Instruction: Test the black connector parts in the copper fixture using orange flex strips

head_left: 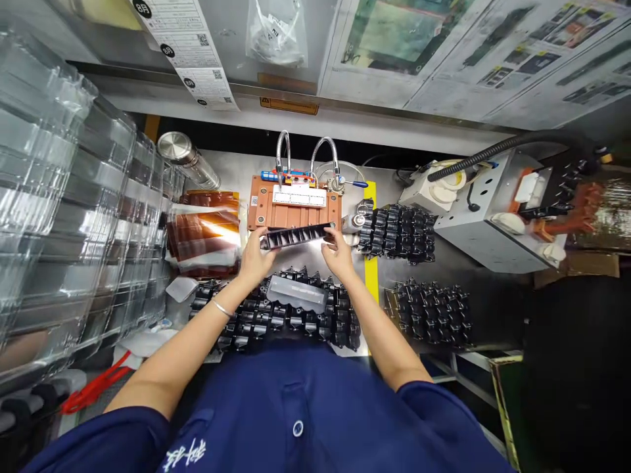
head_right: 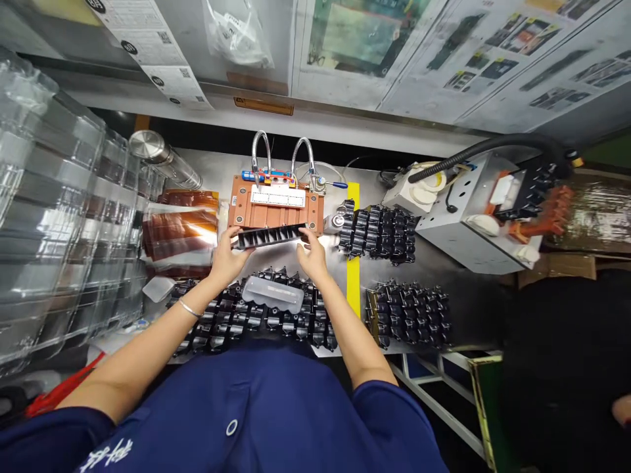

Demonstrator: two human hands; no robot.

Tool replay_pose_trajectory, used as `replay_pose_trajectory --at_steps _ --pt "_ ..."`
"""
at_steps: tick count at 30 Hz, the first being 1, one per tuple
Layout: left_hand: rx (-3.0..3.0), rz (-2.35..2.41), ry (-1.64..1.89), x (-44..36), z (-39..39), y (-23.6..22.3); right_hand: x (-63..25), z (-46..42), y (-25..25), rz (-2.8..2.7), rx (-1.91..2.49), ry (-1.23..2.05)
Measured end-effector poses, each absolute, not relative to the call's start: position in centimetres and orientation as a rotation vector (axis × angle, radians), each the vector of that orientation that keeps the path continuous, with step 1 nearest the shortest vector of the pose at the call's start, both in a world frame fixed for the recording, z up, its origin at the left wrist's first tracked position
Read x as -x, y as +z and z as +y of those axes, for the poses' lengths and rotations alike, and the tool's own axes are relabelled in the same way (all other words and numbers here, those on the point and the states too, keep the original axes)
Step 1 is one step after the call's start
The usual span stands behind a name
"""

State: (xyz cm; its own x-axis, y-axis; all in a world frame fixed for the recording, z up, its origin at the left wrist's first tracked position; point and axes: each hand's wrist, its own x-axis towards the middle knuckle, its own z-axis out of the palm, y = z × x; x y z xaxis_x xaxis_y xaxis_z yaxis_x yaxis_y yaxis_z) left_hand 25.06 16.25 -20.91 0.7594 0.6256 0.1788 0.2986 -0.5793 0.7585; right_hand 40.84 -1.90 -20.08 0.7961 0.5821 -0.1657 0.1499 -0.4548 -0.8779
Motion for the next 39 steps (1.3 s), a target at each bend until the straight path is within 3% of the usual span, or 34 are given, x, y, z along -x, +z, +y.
replay_pose_trajectory --at_steps 3,7,12,15,18,22,26,29,35,39 --pt "-2.38 0.314 0.828 -21.6 15.1 -19.1 -38.7 -2.4 -17.8 -0.64 2.181 0.589" --pt "-2.506 0.092 1.028 -19.8 14.4 -16.9 -33.0 -0.3 -14.2 -0.864 2.382 0.903" --pt "-2.63 -0.01 0.955 -16.4 16.0 -12.2 -27.5 0.7 -10.5 -1.132 1.576 1.251" --pt "-2.789 0.205 0.994 -12.5 19.7 -5.5 -29.5 0.1 -10.3 -0.971 1.383 1.281" --pt "-2.863 0.852 1.198 -9.1 24.7 2.6 -33.5 -0.1 -11.6 -0.912 1.711 1.042" --pt "-2.657 1.49 0.965 -7.7 32.1 8.1 -39.3 0.6 -12.7 -0.984 2.241 0.725" --pt "-2.633 1.644 0.471 -8.4 37.3 6.5 -46.5 2.0 -12.5 -0.839 2.782 0.446" --pt "-2.731 1.466 0.153 -8.9 38.3 5.0 -51.8 3.0 -13.1 -0.839 3.008 0.336" --pt "-2.924 1.099 0.278 -10.4 31.9 4.1 -57.8 4.3 -16.7 -0.846 3.196 0.587" --pt "-2.866 0.793 0.093 -11.8 26.1 -2.4 -59.0 4.5 -18.1 -0.908 3.256 0.588"
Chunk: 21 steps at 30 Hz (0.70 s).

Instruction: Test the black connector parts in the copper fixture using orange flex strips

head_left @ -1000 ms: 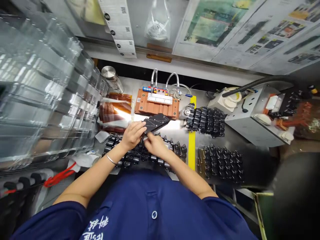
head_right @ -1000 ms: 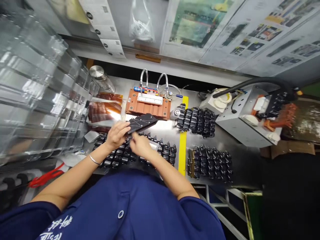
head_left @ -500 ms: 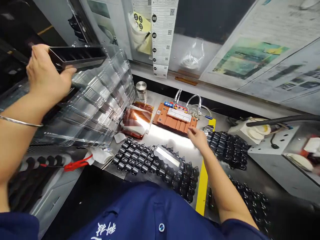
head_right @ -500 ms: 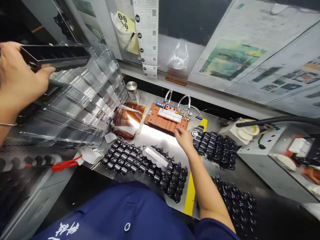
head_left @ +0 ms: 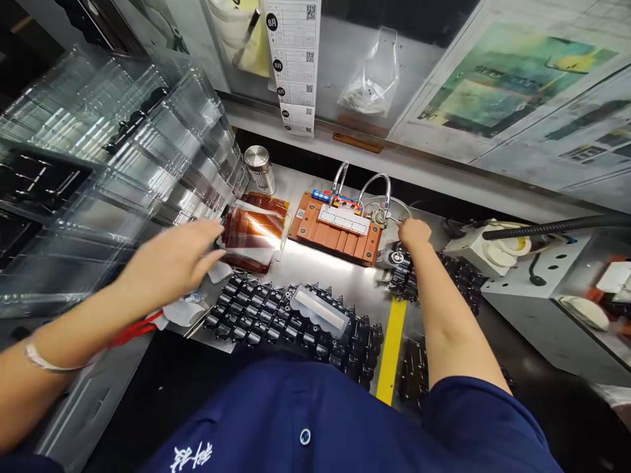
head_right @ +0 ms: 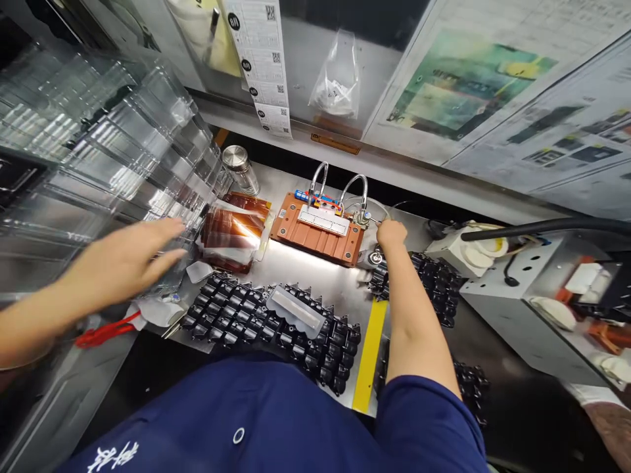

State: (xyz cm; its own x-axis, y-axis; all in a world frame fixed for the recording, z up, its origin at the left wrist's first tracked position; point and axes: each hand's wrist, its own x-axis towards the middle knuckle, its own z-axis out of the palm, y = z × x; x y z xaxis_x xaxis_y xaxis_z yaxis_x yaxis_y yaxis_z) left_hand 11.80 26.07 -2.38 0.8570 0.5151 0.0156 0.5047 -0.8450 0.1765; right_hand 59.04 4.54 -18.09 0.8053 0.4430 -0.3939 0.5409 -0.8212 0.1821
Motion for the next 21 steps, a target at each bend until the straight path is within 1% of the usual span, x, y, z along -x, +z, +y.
replay_pose_trajectory --at_steps 3,5,7,10,13,15,16,17,18,19,21 --pt "-2.811 0.763 -0.218 -13.0 24.3 -10.3 -58.8 4.7 -18.1 0.742 -2.687 -0.467" --pt "-2.803 0.8 -0.276 -13.7 24.4 -15.0 -58.4 4.8 -17.6 0.712 -2.697 -0.493" --pt "-2.805 0.829 -0.264 -14.0 24.8 -18.4 -57.8 4.9 -16.9 0.676 -2.727 -0.511" --pt "-2.791 0.811 -0.221 -13.4 25.5 -20.7 -56.2 4.8 -15.4 0.532 -2.779 -0.49" --pt "-2.733 0.797 -0.152 -12.2 25.9 -21.0 -51.9 4.9 -14.3 0.521 -2.809 -0.535" --pt "-2.679 0.823 -0.059 -11.7 25.6 -20.7 -47.1 5.7 -14.1 0.743 -2.862 -0.774" --pt "-2.656 0.838 0.0 -11.7 25.3 -20.5 -44.3 6.4 -14.3 0.882 -2.899 -1.006" --pt "-2.636 0.842 0.058 -11.8 24.8 -20.3 -41.4 7.2 -14.6 1.02 -2.942 -1.341" --pt "-2.624 0.829 0.109 -11.9 24.1 -20.1 -38.6 8.3 -15.0 1.043 -2.969 -1.705" --pt "-2.616 0.797 0.15 -12.1 23.4 -20.0 -36.0 9.5 -15.5 0.984 -2.975 -1.995" --pt "-2.608 0.706 0.199 -12.4 22.1 -19.7 -32.0 11.9 -16.6 0.865 -3.0 -2.268"
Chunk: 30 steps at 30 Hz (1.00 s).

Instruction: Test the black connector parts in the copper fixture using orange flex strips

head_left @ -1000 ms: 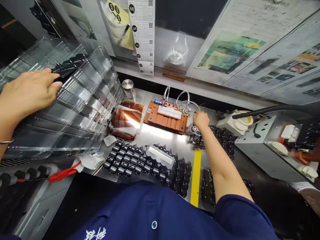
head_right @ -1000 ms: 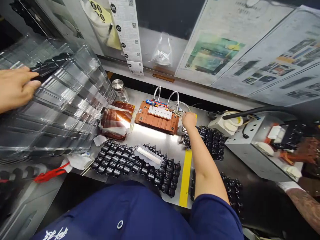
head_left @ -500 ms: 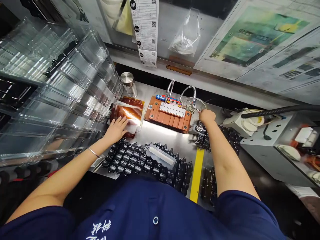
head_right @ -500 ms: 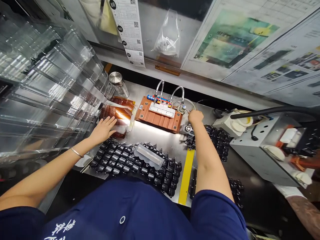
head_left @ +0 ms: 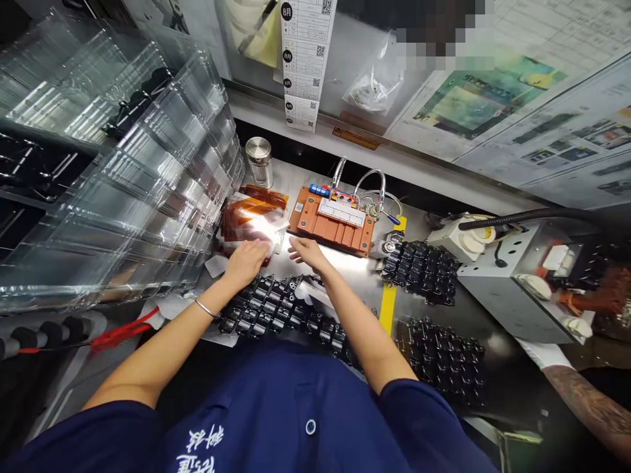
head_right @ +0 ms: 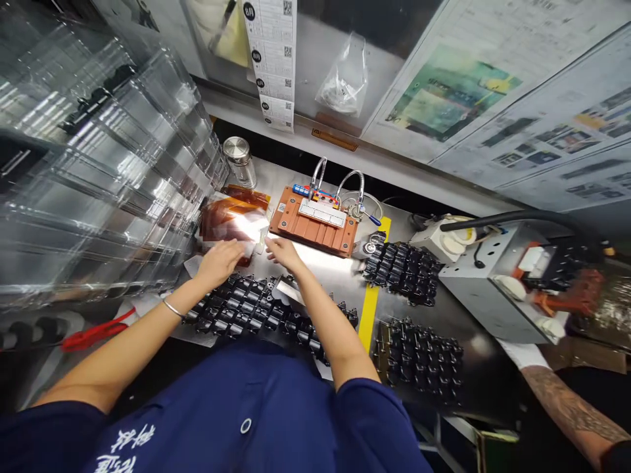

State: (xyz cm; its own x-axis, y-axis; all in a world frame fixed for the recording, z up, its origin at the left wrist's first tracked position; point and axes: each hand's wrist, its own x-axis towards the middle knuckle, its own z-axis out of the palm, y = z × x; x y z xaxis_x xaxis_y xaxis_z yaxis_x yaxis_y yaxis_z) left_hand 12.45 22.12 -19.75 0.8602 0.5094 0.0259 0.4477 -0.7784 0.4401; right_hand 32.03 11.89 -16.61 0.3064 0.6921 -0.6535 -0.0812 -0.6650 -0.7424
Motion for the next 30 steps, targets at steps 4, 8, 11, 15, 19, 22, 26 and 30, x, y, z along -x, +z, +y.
replay_pose_trajectory --at_steps 4,8,11,15,19,22,26,30 --pt "-2.603 0.756 0.271 -12.5 21.9 -20.0 -29.7 15.3 -18.3 -0.659 2.036 1.167" --pt "-2.642 0.914 0.159 -12.7 24.2 -20.8 -33.7 15.0 -18.3 -0.875 2.249 0.935" --pt "-2.701 0.92 0.054 -12.7 25.2 -21.5 -39.1 12.2 -17.1 -0.899 2.556 0.818" --pt "-2.729 0.956 0.07 -12.2 25.1 -22.4 -47.2 7.5 -15.2 -0.689 3.143 0.441" --pt "-2.663 0.968 0.148 -11.8 25.1 -23.2 -53.5 4.9 -15.3 -0.659 3.303 0.413" --pt "-2.643 0.964 0.161 -11.7 25.5 -23.5 -56.5 4.5 -16.1 -0.723 3.287 0.507" --pt "-2.627 0.974 0.271 -11.7 26.3 -23.6 -58.4 4.4 -16.4 -0.76 3.264 0.517" --pt "-2.597 1.026 0.528 -11.6 25.8 -22.6 -56.1 4.5 -16.1 -0.683 3.243 0.416"
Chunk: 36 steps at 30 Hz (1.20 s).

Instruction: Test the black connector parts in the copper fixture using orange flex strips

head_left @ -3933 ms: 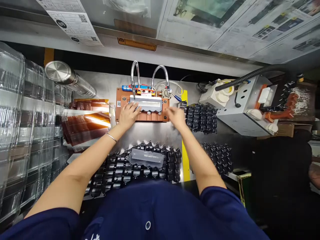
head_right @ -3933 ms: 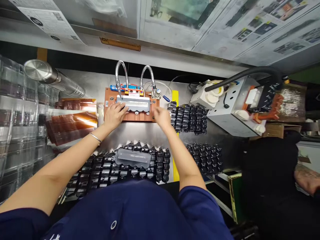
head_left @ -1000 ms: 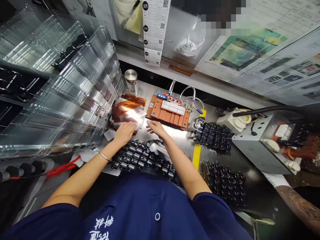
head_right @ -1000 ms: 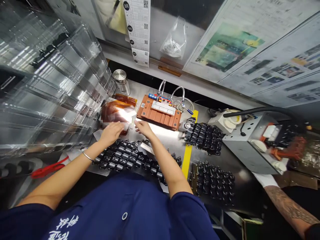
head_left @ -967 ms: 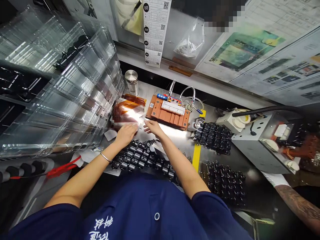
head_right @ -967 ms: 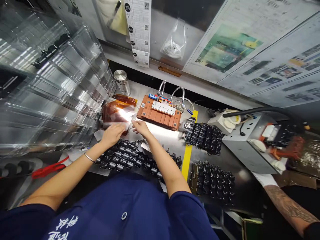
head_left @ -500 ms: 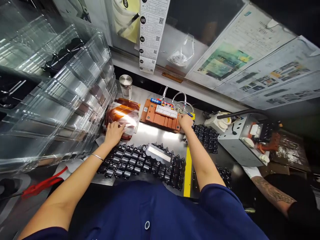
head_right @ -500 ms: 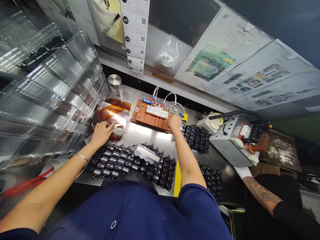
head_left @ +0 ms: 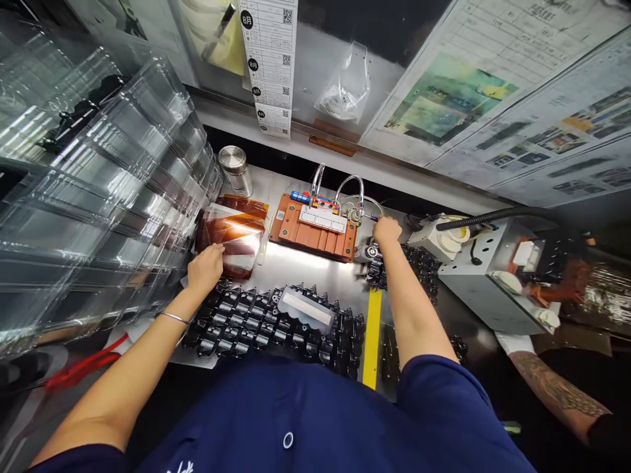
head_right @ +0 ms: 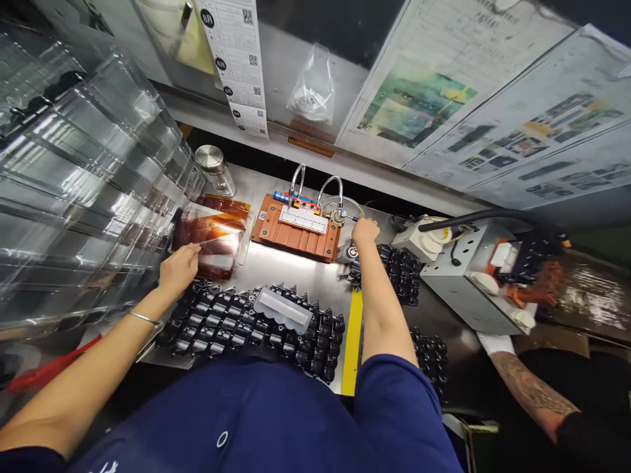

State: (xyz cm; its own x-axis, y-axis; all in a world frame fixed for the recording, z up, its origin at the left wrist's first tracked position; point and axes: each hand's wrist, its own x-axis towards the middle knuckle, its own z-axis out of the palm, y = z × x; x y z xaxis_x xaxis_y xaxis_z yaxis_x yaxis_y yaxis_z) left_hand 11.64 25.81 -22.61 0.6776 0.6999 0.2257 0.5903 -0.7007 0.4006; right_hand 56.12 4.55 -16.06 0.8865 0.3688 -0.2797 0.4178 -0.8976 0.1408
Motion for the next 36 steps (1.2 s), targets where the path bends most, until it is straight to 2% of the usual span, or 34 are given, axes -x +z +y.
replay_pose_trajectory --at_steps 2,3,5,8,11,12,14,18,19,20,21,24,25,29,34,36 --pt "-2.577 1.003 0.652 -11.6 24.7 -21.9 -52.7 4.8 -16.1 0.662 -3.012 -0.455" --pt "-2.573 0.972 0.697 -11.5 24.0 -21.5 -50.6 5.0 -16.2 0.737 -3.115 -0.602" --pt "-2.573 0.894 0.774 -11.5 22.4 -21.1 -45.8 5.7 -16.6 0.869 -3.268 -1.169" --pt "-2.583 0.746 0.877 -11.3 20.4 -21.1 -38.9 7.3 -17.1 0.691 -3.265 -2.106" --pt "-2.556 0.552 0.898 -10.6 19.2 -21.2 -33.9 9.2 -17.5 0.476 -3.033 -2.667" --pt "-2.529 0.509 0.889 -10.3 19.0 -21.2 -32.7 9.7 -17.6 0.453 -3.001 -2.713" --pt "-2.45 0.481 0.89 -9.4 18.6 -21.1 -31.0 10.4 -17.9 0.504 -3.093 -2.575" --pt "-2.245 0.682 1.044 -7.6 18.0 -20.4 -29.5 10.4 -18.6 0.955 -3.508 -1.648" --pt "-2.18 0.767 1.091 -7.4 17.8 -20.1 -29.4 10.3 -18.7 0.973 -3.559 -1.493" --pt "-2.107 0.848 1.134 -7.3 17.5 -19.9 -29.3 10.1 -18.8 0.9 -3.569 -1.493" --pt "-2.025 0.92 1.163 -7.3 17.2 -19.6 -29.2 10.0 -18.7 0.756 -3.525 -1.661" --pt "-1.719 1.08 1.177 -7.9 16.3 -18.9 -29.0 9.8 -18.5 0.373 -3.095 -2.48" --pt "-1.603 1.102 1.161 -8.2 16.1 -18.7 -29.0 9.7 -18.4 0.398 -3.02 -2.601" --pt "-1.121 0.994 1.016 -9.3 15.3 -17.2 -28.9 9.8 -17.8 0.884 -3.208 -2.44" --pt "-0.815 0.713 0.613 -9.3 15.6 -14.1 -29.7 9.6 -16.4 1.067 -2.603 -2.986" --pt "-0.758 0.626 0.489 -9.5 16.1 -13.2 -30.0 9.4 -15.7 1.264 -2.622 -2.945"
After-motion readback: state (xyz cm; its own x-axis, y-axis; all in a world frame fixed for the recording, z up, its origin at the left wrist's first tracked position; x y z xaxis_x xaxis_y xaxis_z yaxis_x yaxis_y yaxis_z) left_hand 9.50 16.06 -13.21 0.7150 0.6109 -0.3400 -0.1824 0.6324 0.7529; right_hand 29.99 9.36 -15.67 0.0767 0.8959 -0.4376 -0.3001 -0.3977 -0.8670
